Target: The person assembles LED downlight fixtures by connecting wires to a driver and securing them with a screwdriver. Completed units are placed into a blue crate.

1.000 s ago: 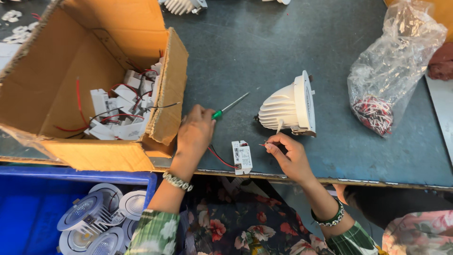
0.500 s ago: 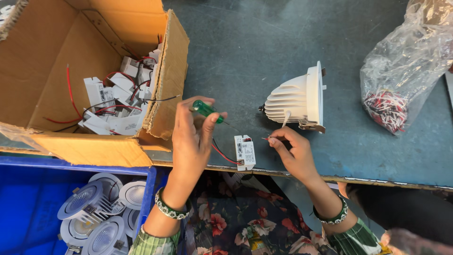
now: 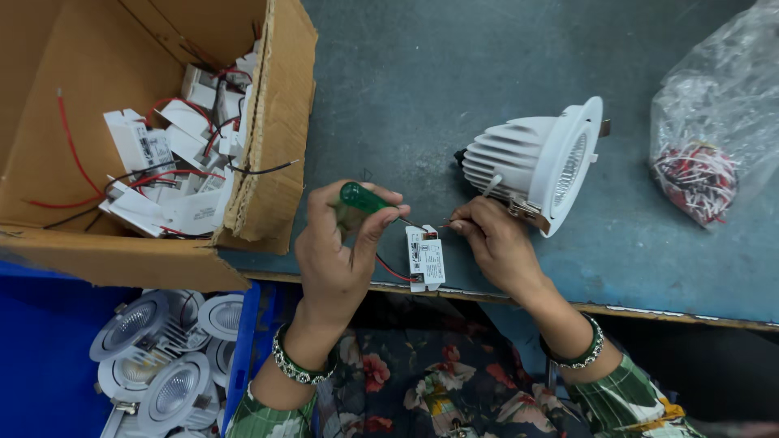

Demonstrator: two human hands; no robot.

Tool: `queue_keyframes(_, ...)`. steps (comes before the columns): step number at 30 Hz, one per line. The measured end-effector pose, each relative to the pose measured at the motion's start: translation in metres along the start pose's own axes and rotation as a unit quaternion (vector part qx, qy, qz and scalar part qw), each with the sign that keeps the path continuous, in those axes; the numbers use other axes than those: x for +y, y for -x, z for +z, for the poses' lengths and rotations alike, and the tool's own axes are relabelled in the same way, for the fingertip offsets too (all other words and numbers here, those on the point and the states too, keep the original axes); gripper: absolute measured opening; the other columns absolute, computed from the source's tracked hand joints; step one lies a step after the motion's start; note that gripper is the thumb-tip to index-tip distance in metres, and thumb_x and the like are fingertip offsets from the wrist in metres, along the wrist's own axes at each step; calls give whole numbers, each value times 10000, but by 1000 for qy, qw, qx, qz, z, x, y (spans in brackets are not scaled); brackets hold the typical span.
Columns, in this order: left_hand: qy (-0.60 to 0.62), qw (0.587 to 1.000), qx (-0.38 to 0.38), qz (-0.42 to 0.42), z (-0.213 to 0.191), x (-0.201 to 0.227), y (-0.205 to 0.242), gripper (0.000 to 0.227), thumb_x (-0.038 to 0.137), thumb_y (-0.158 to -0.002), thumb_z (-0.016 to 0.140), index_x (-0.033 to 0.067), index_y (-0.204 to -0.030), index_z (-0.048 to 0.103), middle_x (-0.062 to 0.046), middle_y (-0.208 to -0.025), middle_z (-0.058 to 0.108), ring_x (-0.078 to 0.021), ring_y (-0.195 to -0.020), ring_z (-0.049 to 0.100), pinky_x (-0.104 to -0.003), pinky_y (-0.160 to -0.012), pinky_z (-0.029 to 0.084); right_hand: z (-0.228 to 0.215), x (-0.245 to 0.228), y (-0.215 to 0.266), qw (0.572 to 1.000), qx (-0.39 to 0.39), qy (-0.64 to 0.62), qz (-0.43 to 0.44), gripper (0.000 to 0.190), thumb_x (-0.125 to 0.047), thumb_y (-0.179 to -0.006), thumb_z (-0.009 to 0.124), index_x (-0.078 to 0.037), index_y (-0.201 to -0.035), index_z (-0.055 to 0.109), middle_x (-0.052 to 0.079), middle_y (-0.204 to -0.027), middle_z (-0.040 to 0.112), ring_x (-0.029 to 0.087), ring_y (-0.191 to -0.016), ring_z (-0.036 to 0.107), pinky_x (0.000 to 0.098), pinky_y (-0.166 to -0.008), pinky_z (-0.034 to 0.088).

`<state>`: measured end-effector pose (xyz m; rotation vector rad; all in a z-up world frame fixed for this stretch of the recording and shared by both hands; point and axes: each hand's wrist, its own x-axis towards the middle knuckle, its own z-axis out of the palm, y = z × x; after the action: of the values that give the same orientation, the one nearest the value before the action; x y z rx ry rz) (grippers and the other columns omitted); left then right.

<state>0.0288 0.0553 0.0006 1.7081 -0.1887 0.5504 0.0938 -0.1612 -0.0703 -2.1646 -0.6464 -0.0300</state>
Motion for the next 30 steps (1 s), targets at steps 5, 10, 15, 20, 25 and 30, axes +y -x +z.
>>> queue_keyframes(5, 1, 1000, -2, -19, 1, -4, -1, 252, 53, -1067, 642, -7, -1243, 471, -151, -1104, 740, -201, -1024, 780, -296, -898, 657, 3, 3, 0, 999, 2, 7, -31, 70, -50, -935, 691, -14, -981, 652, 77, -892, 642, 241, -812, 625, 356, -703, 497)
queue_keyframes(10, -26, 999, 12, -26, 3, -4, 1, 342, 62, -1011, 735, 10, -1186, 446, -137, -1073, 752, -148, -938, 763, -249, -804, 631, 2, 2, 3, 1000, -1, 10, -22, 76, -51, -927, 696, -15, -980, 655, 75, -893, 647, 241, -806, 625, 360, -694, 494)
queue_keyframes(15, -37, 999, 11, -11, 5, -3, 3, 384, 73, -1000, 767, 21, -1182, 433, -132, -1064, 751, -125, -919, 741, -234, -789, 613, 1, 0, 3, 999, 5, 15, -34, 78, -64, -934, 701, -18, -975, 654, 67, -909, 656, 240, -823, 634, 361, -703, 496)
queue_keyframes(20, -37, 999, 8, -10, 6, -5, 4, 379, 73, -1010, 763, 24, -1191, 433, -140, -1075, 746, -127, -949, 741, -240, -815, 618, 1, 0, 3, 999, 1, 12, -32, 85, -71, -931, 711, -19, -974, 659, 68, -907, 652, 243, -812, 630, 364, -694, 493)
queue_keyframes(25, -44, 999, 13, -12, 7, -6, 5, 383, 74, -1007, 760, 23, -1184, 425, -139, -1067, 749, -121, -936, 741, -239, -807, 616, 1, 0, 3, 999, 3, 16, -39, 84, -73, -929, 707, -22, -974, 658, 67, -910, 650, 251, -832, 632, 372, -710, 492)
queue_keyframes(30, -41, 999, 7, -19, 7, -4, 4, 381, 75, -1013, 753, 19, -1195, 423, -134, -1067, 751, -134, -942, 749, -248, -809, 623, 0, 0, 3, 999, 4, 14, -46, 82, -78, -935, 703, -26, -977, 655, 70, -920, 649, 262, -857, 632, 378, -732, 492)
